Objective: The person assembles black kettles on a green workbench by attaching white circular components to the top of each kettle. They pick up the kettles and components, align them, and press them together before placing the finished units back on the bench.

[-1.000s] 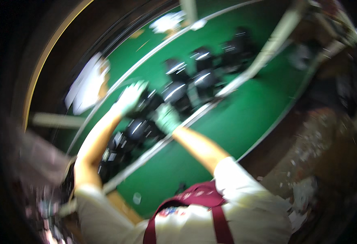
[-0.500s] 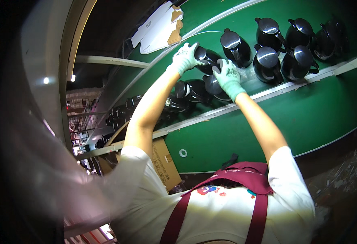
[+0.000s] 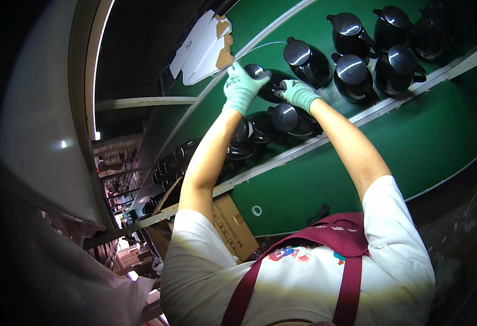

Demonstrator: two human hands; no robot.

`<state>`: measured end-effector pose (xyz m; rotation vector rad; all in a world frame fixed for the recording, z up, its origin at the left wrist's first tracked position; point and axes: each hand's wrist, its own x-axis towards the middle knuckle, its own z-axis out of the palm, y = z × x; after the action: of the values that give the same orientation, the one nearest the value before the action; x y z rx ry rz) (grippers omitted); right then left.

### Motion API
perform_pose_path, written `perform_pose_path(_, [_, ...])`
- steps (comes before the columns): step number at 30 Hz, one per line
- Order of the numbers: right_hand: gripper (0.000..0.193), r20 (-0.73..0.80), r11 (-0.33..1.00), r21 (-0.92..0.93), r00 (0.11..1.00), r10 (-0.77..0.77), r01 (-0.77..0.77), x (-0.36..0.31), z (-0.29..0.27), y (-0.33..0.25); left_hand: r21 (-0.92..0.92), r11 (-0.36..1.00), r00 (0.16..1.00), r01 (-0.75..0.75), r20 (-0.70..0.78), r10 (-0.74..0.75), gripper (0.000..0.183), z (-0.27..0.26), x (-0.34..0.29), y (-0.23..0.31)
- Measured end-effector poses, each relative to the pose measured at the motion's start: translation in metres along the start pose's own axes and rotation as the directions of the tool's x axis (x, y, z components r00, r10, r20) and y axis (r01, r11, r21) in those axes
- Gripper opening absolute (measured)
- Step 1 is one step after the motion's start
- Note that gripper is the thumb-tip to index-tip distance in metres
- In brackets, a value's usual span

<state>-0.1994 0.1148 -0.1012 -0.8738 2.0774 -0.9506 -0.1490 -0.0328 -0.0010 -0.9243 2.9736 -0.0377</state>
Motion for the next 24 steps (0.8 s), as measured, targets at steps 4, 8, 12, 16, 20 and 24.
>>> perform_pose_path(4, [0.043, -0.034, 0.998, 0.057, 0.999, 0.006, -0.004, -0.004, -0.004, 0.004, -0.376, 0.915, 0.930, 0.145, 0.367, 0.004, 0.100, -0.028, 0.013, -0.003])
perform_pose_path(8, [0.045, -0.040, 0.998, 0.061, 0.999, -0.022, 0.025, -0.004, 0.000, 0.000, -0.107, 0.979, 0.946, -0.173, 0.258, 0.196, 0.101, -0.006, 0.022, -0.025])
perform_pose_path(12, [0.046, -0.037, 0.998, 0.054, 0.999, -0.025, 0.027, -0.002, 0.001, 0.006, -0.087, 0.981, 0.931, -0.175, 0.310, 0.194, 0.098, -0.001, 0.029, -0.018])
perform_pose_path(16, [0.045, -0.067, 0.998, 0.064, 0.998, -0.014, 0.018, -0.002, 0.002, 0.007, -0.108, 0.992, 0.937, -0.058, 0.336, 0.091, 0.099, 0.001, 0.027, -0.012])
perform_pose_path(20, [0.044, -0.029, 0.996, 0.081, 0.999, -0.020, 0.022, 0.001, 0.006, 0.006, -0.033, 0.911, 0.836, -0.410, 0.384, 0.391, 0.115, -0.005, 0.030, -0.022])
perform_pose_path(24, [0.044, -0.055, 0.997, 0.073, 0.998, -0.002, 0.006, -0.002, 0.004, 0.008, 0.131, 0.947, 0.908, -0.292, 0.349, 0.232, 0.130, -0.035, 0.015, 0.006])
